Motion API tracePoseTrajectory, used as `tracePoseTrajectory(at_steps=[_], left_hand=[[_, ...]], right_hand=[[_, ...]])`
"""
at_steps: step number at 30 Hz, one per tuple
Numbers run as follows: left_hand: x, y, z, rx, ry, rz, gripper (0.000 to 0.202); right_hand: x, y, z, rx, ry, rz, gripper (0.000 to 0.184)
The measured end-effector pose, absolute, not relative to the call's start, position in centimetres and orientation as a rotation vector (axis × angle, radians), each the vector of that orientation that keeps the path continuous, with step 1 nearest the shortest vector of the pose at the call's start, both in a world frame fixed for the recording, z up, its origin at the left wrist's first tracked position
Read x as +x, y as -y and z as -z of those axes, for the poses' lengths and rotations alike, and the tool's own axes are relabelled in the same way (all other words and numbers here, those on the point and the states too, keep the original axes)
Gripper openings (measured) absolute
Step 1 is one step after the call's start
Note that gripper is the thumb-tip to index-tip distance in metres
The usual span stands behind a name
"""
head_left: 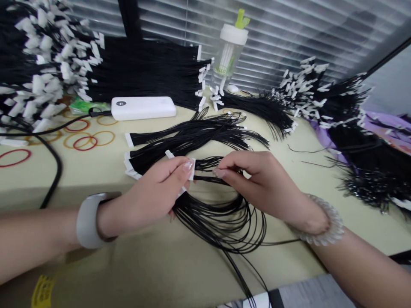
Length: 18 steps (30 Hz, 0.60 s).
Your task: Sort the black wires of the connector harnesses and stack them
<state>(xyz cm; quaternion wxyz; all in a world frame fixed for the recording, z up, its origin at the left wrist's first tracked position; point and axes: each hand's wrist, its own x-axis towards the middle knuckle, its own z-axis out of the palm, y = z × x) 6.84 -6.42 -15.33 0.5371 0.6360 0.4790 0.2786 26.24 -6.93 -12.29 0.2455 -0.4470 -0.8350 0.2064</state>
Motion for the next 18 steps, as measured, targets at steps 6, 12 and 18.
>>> tracePoseTrajectory(at_steps=[6,12,18], left_hand=[[6.9,6.4,15.3,1.563,-1.094,-0.69,0.035],[6.8,6.3,15.0,1.652,-1.083,-0.721,0.034],[6.9,6.4,15.0,1.634,-1.089,-0.696,0.035]], right_hand=[[25.6,7.6,12.8,-1.101,2.281,-0.367,0.011],[25.6,7.9,13.3,-1.031,2.361,-0.143,0.011],[25.9,8.0,13.6,-0.995,2.399,0.036,0.012]])
